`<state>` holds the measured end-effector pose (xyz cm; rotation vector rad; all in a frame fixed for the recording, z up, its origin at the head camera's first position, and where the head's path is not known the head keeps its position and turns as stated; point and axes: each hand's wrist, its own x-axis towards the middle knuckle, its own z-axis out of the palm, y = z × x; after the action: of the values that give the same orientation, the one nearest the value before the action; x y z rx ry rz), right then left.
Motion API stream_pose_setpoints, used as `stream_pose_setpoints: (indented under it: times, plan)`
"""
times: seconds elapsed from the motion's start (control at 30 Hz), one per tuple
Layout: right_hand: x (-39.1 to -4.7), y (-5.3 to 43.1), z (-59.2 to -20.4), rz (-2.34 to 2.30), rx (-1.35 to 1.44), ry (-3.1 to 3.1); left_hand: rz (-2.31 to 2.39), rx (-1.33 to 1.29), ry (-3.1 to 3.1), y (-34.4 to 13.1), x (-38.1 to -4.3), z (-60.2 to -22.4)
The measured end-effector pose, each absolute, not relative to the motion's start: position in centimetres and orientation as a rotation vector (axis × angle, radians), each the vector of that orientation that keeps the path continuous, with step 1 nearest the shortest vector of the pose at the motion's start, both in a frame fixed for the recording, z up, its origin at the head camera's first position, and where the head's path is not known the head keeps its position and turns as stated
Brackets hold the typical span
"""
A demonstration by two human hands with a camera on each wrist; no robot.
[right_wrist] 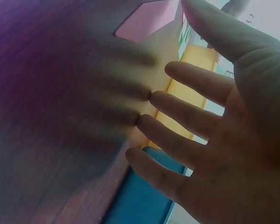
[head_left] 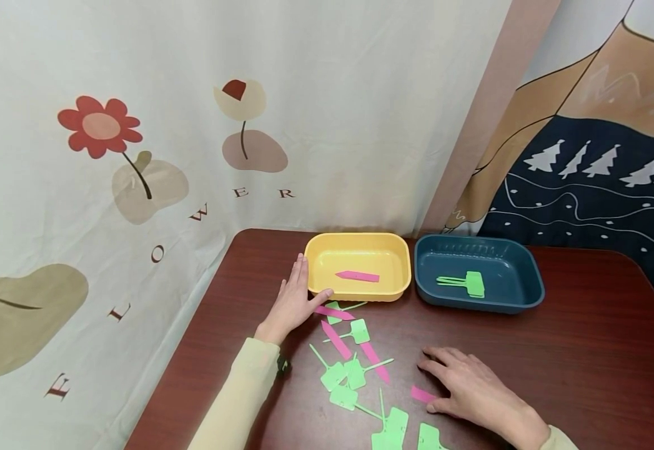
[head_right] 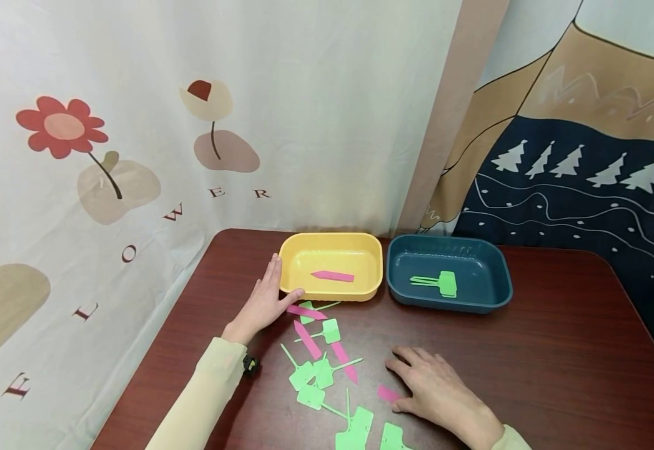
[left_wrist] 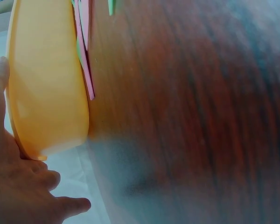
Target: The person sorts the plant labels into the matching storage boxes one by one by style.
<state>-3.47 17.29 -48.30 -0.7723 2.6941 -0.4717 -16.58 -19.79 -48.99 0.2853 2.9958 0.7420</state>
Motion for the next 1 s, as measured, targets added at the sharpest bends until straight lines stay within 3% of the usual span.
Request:
stream_pose_setpoints:
  times: [1.0]
  plan:
    - [-4.02, 18.10, -49.23, -0.514, -0.937, 2.845, 0.746, 0.285, 2.985, -19.75, -16.53, -48.94]
